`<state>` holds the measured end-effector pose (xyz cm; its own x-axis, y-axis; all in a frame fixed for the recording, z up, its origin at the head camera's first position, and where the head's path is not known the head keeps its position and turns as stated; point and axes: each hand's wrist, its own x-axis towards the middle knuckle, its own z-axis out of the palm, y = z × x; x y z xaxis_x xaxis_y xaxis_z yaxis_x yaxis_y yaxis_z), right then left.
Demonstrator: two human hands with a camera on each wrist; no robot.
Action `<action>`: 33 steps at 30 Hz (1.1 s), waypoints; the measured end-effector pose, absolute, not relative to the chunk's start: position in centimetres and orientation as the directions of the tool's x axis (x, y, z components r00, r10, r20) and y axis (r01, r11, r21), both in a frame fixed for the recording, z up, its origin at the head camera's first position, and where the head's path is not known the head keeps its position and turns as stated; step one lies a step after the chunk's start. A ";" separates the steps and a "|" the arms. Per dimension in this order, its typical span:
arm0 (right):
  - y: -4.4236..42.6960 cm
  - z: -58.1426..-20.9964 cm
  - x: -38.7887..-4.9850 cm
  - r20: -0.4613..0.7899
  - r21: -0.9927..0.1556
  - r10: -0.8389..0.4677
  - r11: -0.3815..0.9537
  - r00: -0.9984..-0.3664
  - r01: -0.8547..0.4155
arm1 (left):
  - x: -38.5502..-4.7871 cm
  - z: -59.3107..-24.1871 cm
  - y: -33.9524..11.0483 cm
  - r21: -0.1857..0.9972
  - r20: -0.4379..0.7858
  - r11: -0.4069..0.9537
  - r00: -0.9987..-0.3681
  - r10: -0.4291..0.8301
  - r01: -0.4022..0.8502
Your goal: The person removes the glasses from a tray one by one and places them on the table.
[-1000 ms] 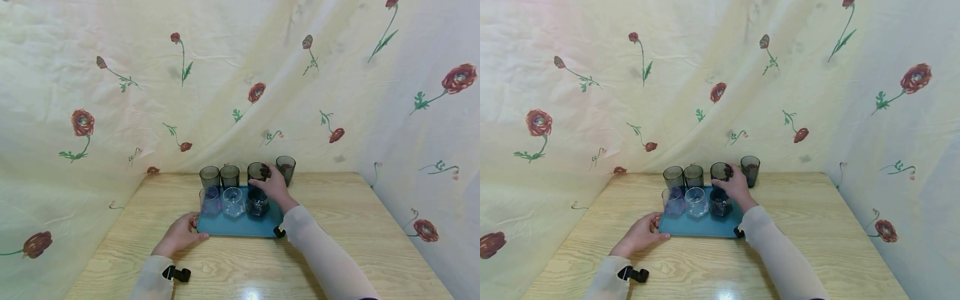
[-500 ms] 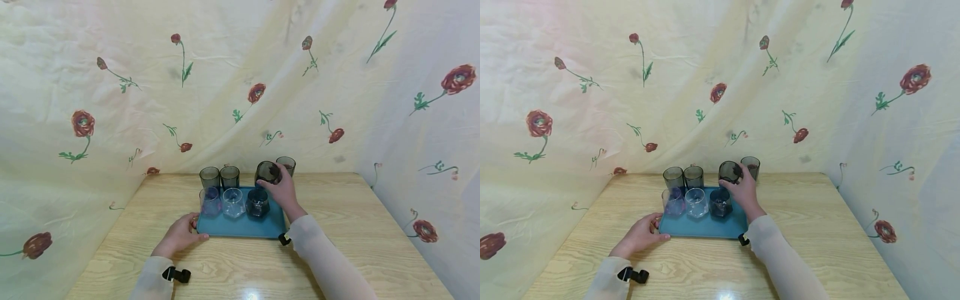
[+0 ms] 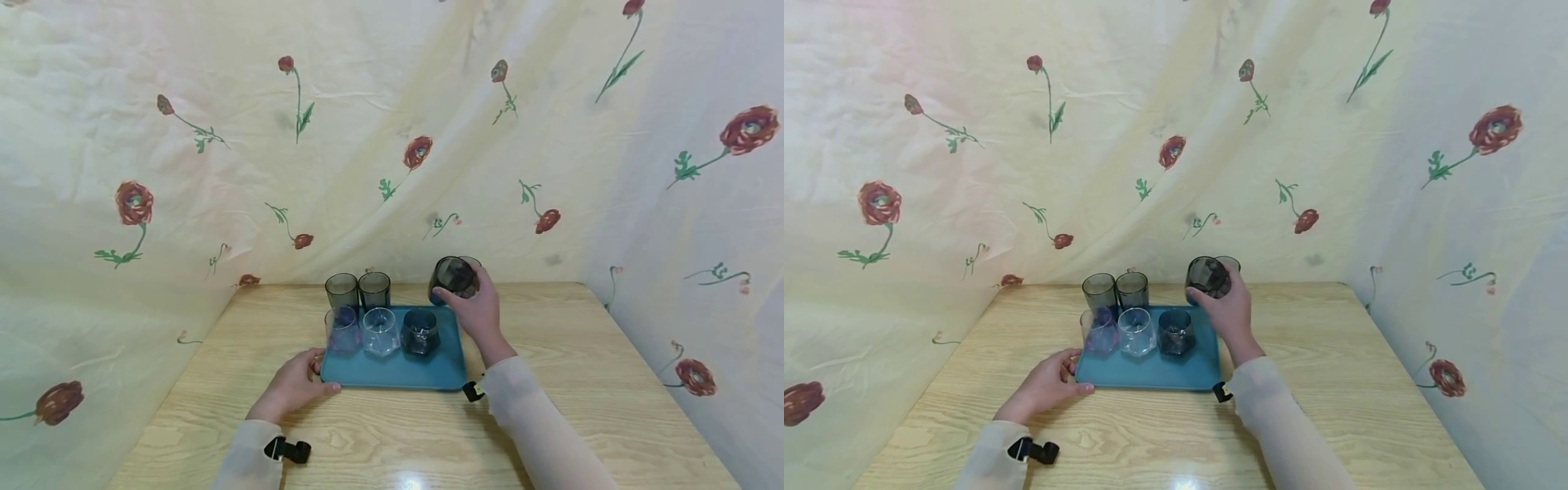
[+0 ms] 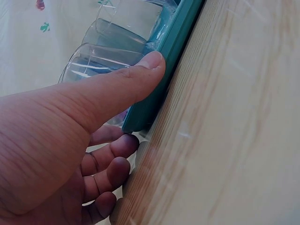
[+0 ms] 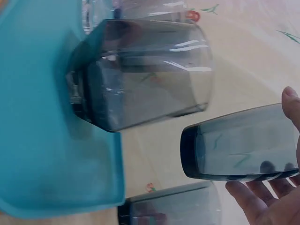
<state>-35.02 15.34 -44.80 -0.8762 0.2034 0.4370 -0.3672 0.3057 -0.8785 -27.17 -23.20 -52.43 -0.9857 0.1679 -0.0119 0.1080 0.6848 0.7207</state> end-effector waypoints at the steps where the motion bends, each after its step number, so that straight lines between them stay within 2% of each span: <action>1: 15.5 -44.6 -35.0 0.443 -0.878 0.215 0.300 -0.870 -0.373 | -27.2 -52.5 -23.2 0.721 -0.011 0.685 -0.986 0.168 0.108; 7: 16.8 -42.9 -34.5 0.460 -0.884 0.295 0.244 -0.838 -0.399 | -27.1 -52.7 -23.3 0.719 -0.010 0.686 -0.986 0.167 0.109; 20: 20.3 -41.3 -34.8 0.455 -0.875 0.523 0.110 -0.721 -0.472 | -27.1 -52.4 -23.2 0.704 -0.009 0.703 -0.988 0.157 0.105; 25: 21.4 -41.6 -35.2 0.418 -0.891 0.584 0.116 -0.696 -0.438 | -27.1 -52.4 -23.1 0.703 -0.004 0.702 -0.987 0.159 0.110; 33: 22.4 -43.7 -36.2 0.306 -0.940 0.637 0.084 -0.707 -0.332 | -27.3 -52.6 -23.2 0.704 -0.005 0.701 -0.987 0.159 0.110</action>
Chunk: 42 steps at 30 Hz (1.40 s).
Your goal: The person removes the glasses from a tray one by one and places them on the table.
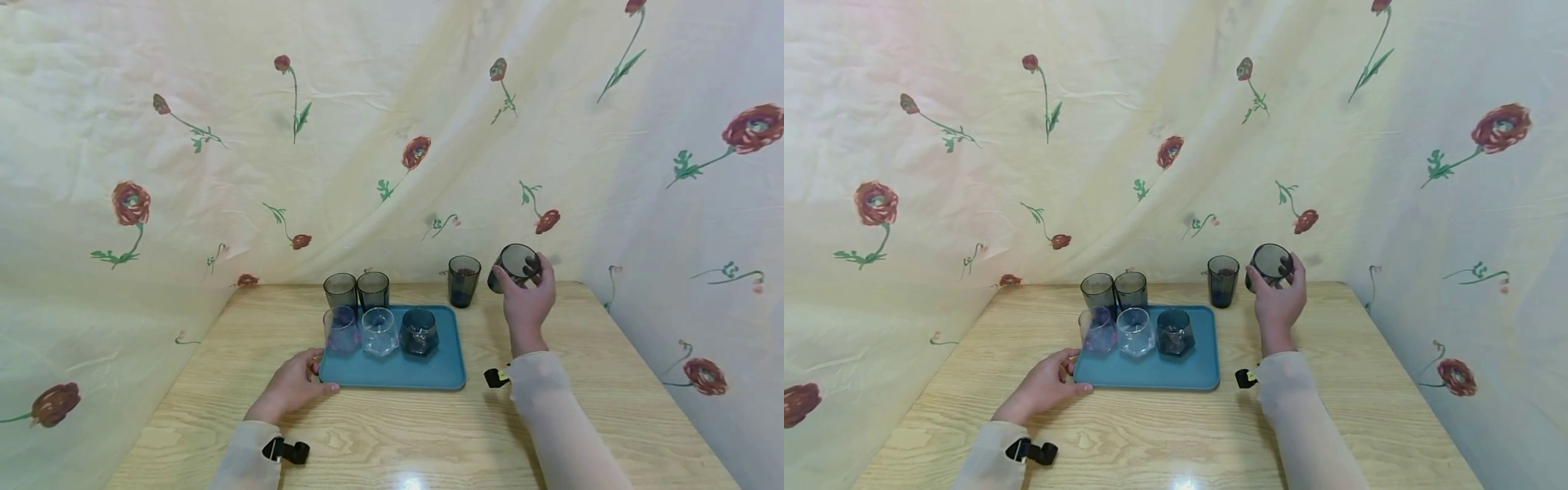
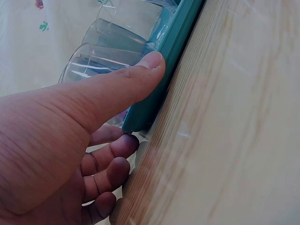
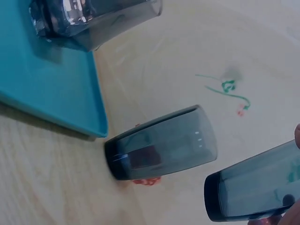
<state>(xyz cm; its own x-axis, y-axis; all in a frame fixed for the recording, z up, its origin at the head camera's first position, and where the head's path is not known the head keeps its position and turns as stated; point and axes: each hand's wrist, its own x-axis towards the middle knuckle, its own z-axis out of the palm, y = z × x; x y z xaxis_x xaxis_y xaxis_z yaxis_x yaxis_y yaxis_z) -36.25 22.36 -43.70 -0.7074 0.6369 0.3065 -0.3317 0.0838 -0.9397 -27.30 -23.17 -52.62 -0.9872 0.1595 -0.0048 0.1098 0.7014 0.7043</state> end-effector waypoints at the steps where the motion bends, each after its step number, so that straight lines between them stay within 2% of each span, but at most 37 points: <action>1: 22.5 -44.0 -36.4 0.290 -0.946 0.643 0.077 -0.709 -0.316 | -27.3 -52.6 -23.2 0.704 -0.005 0.702 -0.987 0.160 0.110; 8: 22.9 -45.8 -37.0 0.161 -0.983 0.648 0.036 -0.745 -0.181 | -27.2 -52.7 -23.2 0.706 -0.009 0.700 -0.987 0.161 0.108; 16: 23.3 -47.7 -37.5 0.099 -0.995 0.604 0.058 -0.791 -0.080 | -27.1 -52.7 -23.3 0.709 -0.013 0.697 -0.987 0.163 0.105; 29: 23.5 -48.8 -37.9 0.123 -0.991 0.553 0.104 -0.824 -0.078 | -27.3 -52.6 -23.3 0.708 -0.012 0.698 -0.985 0.170 0.112; 42: 23.7 -48.8 -39.0 0.133 -0.967 0.459 0.254 -0.879 -0.014 | -27.3 -52.7 -23.3 0.716 -0.015 0.690 -0.986 0.166 0.105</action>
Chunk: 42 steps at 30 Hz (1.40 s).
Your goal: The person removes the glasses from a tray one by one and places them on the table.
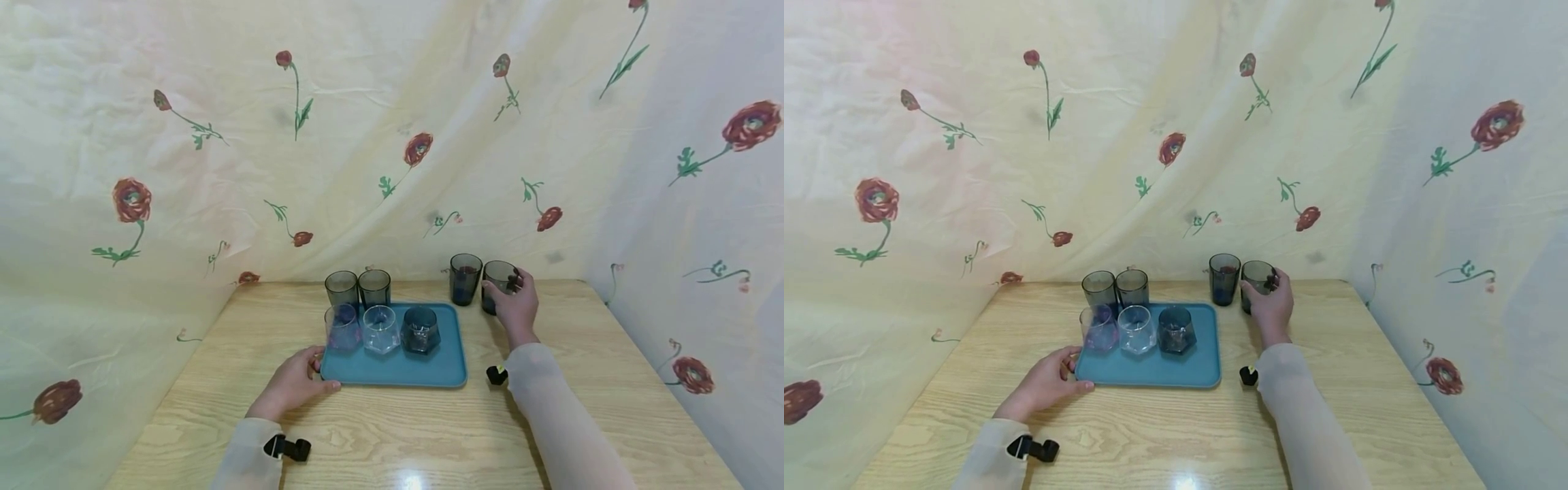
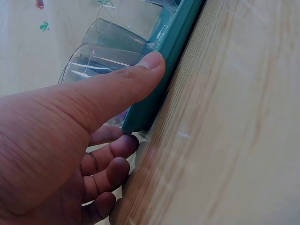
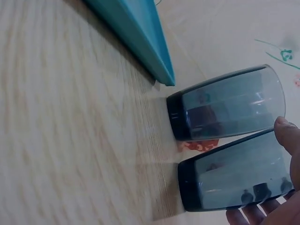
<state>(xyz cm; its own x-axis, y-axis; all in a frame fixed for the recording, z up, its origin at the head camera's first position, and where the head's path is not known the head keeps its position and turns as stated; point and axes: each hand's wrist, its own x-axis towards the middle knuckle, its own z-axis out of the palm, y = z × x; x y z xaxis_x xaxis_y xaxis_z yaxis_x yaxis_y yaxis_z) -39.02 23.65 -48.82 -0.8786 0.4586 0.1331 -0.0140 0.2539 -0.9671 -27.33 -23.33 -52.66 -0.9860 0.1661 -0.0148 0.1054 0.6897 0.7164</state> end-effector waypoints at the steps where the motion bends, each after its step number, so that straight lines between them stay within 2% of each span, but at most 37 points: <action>1: 23.7 -48.9 -39.2 0.138 -0.964 0.452 0.266 -0.881 -0.015 | -27.3 -52.6 -23.3 0.717 -0.016 0.690 -0.986 0.165 0.104; 29: 24.3 -48.6 -41.3 0.126 -0.948 0.383 0.318 -0.915 0.003 | -27.3 -52.7 -23.4 0.701 -0.012 0.705 -0.986 0.164 0.109; 35: 24.4 -48.4 -40.4 0.108 -0.950 0.363 0.311 -0.925 0.011 | -27.4 -53.0 -23.5 0.704 -0.012 0.702 -0.986 0.166 0.110; 42: 23.5 -47.4 -38.2 0.201 -0.946 0.407 0.316 -0.891 -0.069 | -27.4 -53.0 -23.6 0.706 -0.001 0.698 -0.985 0.171 0.120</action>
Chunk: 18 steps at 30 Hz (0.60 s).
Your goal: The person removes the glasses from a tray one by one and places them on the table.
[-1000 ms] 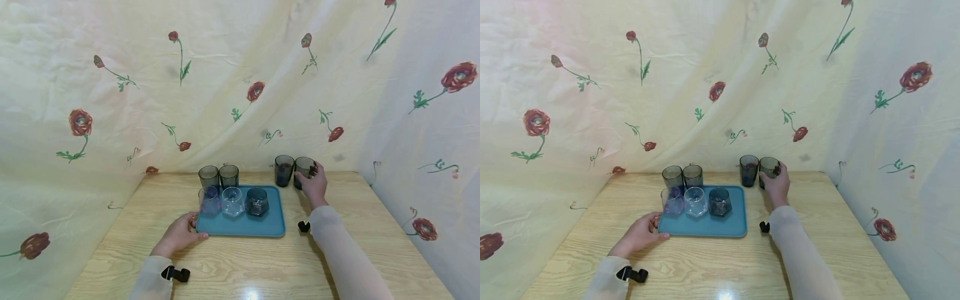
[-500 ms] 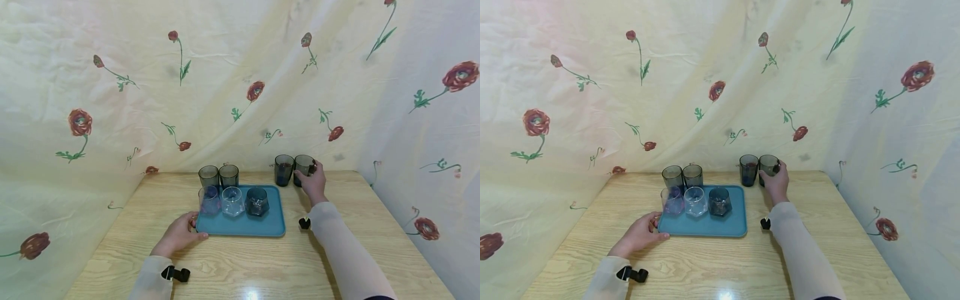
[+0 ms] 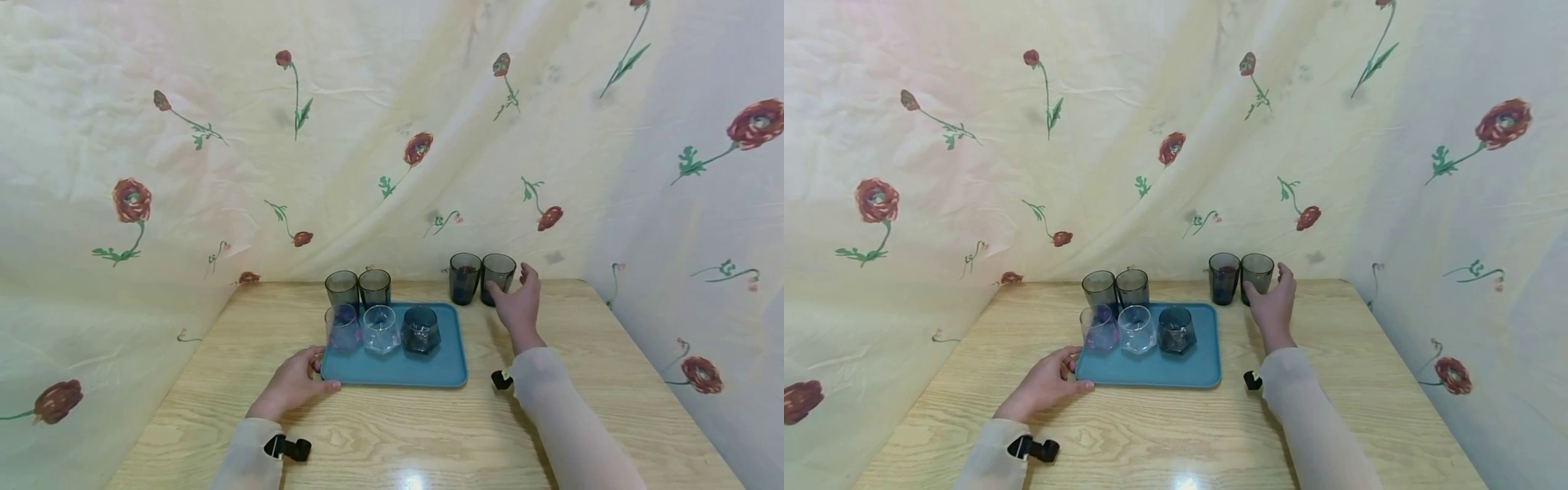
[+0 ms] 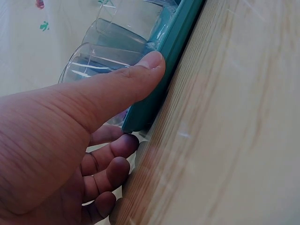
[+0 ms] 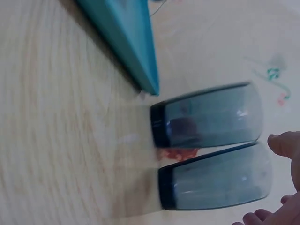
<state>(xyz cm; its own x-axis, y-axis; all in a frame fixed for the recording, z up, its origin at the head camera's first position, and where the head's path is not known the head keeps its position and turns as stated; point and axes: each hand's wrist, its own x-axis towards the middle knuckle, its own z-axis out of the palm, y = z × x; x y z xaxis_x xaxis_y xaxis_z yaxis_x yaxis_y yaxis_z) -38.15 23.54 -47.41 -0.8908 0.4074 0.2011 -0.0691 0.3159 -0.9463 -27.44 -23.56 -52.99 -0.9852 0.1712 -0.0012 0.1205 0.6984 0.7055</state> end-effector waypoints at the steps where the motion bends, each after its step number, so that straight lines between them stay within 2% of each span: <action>1: 23.4 -47.3 -37.8 0.218 -0.945 0.413 0.315 -0.884 -0.086 | -27.4 -52.9 -23.5 0.706 -0.001 0.698 -0.985 0.170 0.120; 10: 21.2 -46.3 -36.5 0.355 -0.914 0.361 0.328 -0.862 -0.239 | -27.2 -52.7 -23.4 0.719 -0.009 0.687 -0.987 0.163 0.107; 18: 20.2 -45.8 -36.0 0.406 -0.895 0.344 0.338 -0.847 -0.292 | -27.4 -52.9 -23.5 0.716 -0.007 0.689 -0.986 0.166 0.111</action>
